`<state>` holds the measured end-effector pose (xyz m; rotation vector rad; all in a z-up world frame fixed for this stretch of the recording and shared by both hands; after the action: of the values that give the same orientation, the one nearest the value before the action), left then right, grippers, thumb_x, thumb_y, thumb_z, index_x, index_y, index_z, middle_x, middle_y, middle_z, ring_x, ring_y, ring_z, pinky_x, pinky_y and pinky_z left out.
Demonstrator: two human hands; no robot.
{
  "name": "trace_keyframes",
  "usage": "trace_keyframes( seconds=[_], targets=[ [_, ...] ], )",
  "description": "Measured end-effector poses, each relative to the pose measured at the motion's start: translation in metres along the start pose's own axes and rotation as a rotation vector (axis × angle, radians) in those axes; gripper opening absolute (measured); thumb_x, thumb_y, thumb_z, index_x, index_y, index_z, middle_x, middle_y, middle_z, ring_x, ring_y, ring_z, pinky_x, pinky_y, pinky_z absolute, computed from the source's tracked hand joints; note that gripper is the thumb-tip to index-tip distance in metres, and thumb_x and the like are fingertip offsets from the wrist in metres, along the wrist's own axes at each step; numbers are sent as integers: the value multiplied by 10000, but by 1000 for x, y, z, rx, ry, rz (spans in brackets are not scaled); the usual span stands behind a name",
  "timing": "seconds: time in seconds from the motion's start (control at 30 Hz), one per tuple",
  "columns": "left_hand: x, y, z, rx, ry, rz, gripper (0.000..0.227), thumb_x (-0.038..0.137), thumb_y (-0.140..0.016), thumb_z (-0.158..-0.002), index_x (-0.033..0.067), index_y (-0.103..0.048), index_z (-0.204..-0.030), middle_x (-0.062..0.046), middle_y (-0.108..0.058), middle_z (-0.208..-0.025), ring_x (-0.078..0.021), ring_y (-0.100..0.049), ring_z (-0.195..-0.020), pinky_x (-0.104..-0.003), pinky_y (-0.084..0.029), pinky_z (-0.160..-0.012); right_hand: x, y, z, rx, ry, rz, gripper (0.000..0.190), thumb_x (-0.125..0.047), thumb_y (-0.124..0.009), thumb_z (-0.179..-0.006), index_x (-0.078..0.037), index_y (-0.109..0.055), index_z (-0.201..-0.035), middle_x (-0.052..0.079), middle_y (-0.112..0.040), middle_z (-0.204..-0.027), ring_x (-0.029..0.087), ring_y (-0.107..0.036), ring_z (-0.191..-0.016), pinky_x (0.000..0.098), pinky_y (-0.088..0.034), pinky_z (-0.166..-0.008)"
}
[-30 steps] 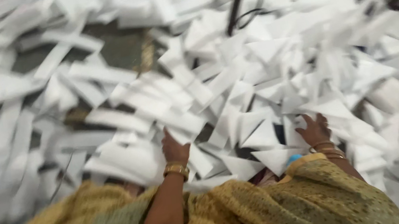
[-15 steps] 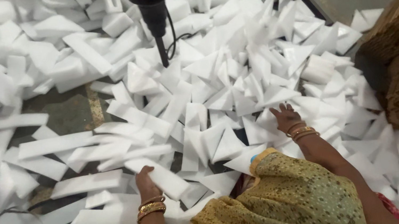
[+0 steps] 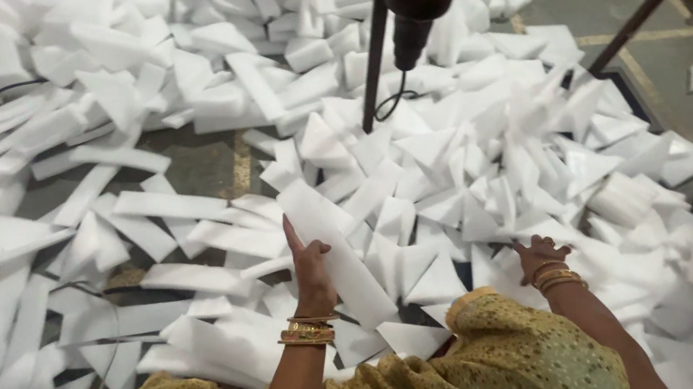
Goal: The person sits on the floor and repeatedly picks up white foam sheets, places them under a wire-cutting tool, and cuts them into smaller pieces. The cut pieces fall onto the floor, adding to the existing pile of foam scraps.
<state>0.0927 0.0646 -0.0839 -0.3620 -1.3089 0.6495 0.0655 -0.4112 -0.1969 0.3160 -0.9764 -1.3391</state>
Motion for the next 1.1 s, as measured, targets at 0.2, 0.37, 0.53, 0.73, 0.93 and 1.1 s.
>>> trace_keyframes(
  seconds=[0.2, 0.37, 0.53, 0.73, 0.93, 1.1],
  targets=[
    [17, -12, -2, 46, -128, -34, 768, 326, -587, -979, 129, -231, -1631, -101, -469, -1502, -224, -547, -1237, -401, -490, -991, 6, 1, 8, 176, 45, -344, 446, -370, -487, -1072, -358, -454, -1517, 123, -485, -1526, 363, -494, -1371, 486, -444, -1148],
    [-1, -22, 2, -40, -129, -201, 899, 259, -736, -835, 134, -257, -1585, -132, -563, -1329, -281, -558, -1168, -439, -500, -964, 13, -5, 14, 221, 83, -109, 440, -413, -330, -1156, -178, -654, -1338, 88, -777, -1213, 275, -761, -1075, 412, -600, -971],
    [-9, -56, 12, -213, -137, -178, 763, 213, -632, -938, 99, -320, -1625, -82, -530, -1424, -173, -532, -1221, -343, -466, -995, 44, 68, 17, 355, 88, -420, 415, -360, -467, -1086, -70, -621, -1340, 139, -748, -1135, 266, -715, -956, 409, -570, -828],
    [-2, -113, 51, -339, -86, -148, 793, 154, -535, -888, 156, -247, -1627, -48, -477, -1461, -148, -524, -984, -338, -506, -809, 53, 211, 120, 384, 368, -1117, 494, -297, -630, -1002, 59, -581, -1341, 200, -713, -1043, 256, -660, -813, 406, -535, -657],
    [40, -148, 89, -508, -299, -85, 770, 139, -508, -969, 117, -197, -1673, -92, -440, -1485, -150, -508, -1158, -340, -493, -995, -37, 299, 266, 767, 569, -929, 684, -309, -732, -985, 74, -414, -1454, 223, -668, -1092, 256, -704, -860, 384, -577, -745],
    [39, -156, 108, -530, -251, -88, 740, 295, -505, -1073, 140, -128, -1690, -106, -552, -1326, -144, -518, -989, -325, -483, -871, -88, 275, 305, 499, 620, -886, 683, -271, -601, -917, -73, -388, -1534, 204, -662, -1127, 335, -731, -786, 462, -612, -733]
  ],
)
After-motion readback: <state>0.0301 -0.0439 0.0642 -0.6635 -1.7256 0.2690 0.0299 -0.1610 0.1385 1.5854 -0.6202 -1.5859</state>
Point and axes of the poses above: each hand's wrist, its own z-axis away from the middle knuckle, its own y-axis out of the back of the hand, x = y × z, the point moved 7 cm from there along -z, towards the middle knuckle
